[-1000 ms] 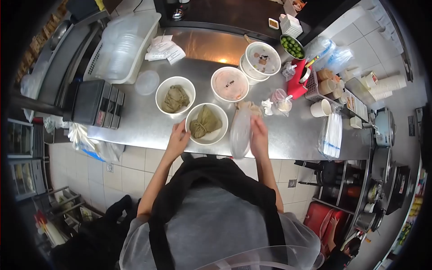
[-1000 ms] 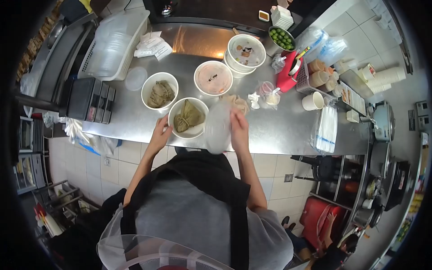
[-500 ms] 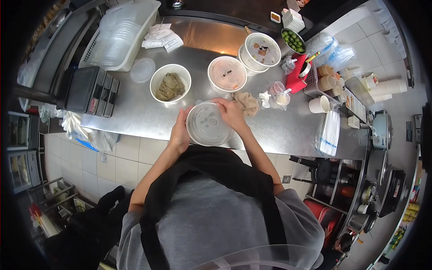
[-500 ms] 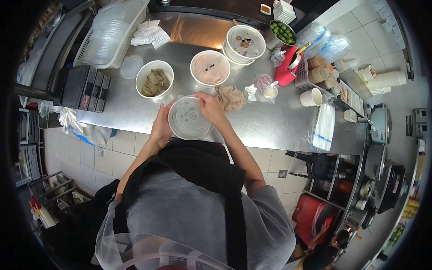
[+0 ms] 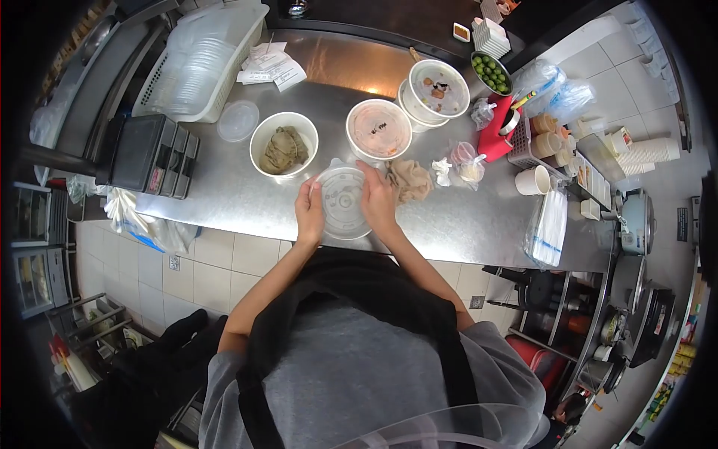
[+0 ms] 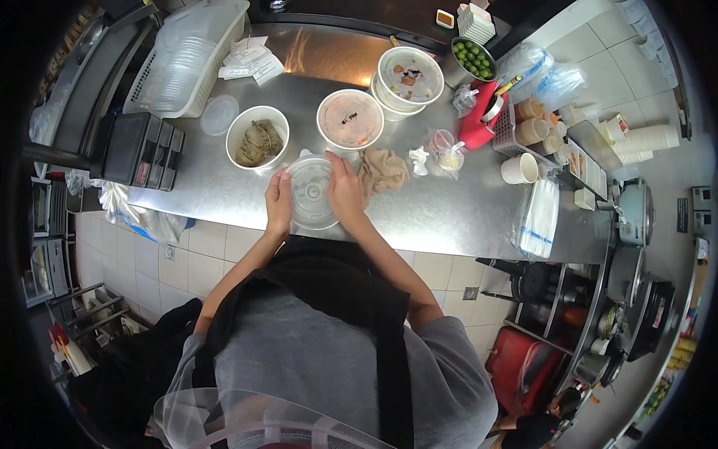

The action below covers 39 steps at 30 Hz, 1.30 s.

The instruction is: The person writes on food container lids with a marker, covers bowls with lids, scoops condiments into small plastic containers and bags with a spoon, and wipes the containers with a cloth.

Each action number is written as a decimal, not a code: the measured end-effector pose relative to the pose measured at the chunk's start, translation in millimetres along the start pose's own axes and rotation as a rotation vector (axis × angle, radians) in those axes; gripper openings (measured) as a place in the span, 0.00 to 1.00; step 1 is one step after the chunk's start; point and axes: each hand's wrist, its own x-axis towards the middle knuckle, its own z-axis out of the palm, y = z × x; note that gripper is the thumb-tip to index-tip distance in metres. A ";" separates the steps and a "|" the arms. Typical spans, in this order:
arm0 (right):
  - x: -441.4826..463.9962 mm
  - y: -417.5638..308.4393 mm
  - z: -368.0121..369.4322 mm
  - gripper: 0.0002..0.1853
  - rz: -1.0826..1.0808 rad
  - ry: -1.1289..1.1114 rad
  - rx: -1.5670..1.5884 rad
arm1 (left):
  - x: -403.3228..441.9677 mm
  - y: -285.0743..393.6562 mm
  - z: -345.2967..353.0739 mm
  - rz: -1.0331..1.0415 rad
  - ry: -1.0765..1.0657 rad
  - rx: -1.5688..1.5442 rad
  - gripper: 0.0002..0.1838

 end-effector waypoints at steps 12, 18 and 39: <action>3.5 14.3 -49.9 0.12 0.145 0.198 0.268 | -17.0 83.3 4.1 0.507 -0.013 0.396 0.13; -10.4 95.6 -77.7 0.10 0.161 -0.023 -0.425 | 9.4 99.7 38.1 0.520 -0.167 0.354 0.12; -6.1 60.6 -109.0 0.15 0.486 -0.093 1.406 | 21.0 109.8 104.2 0.455 -0.462 0.384 0.11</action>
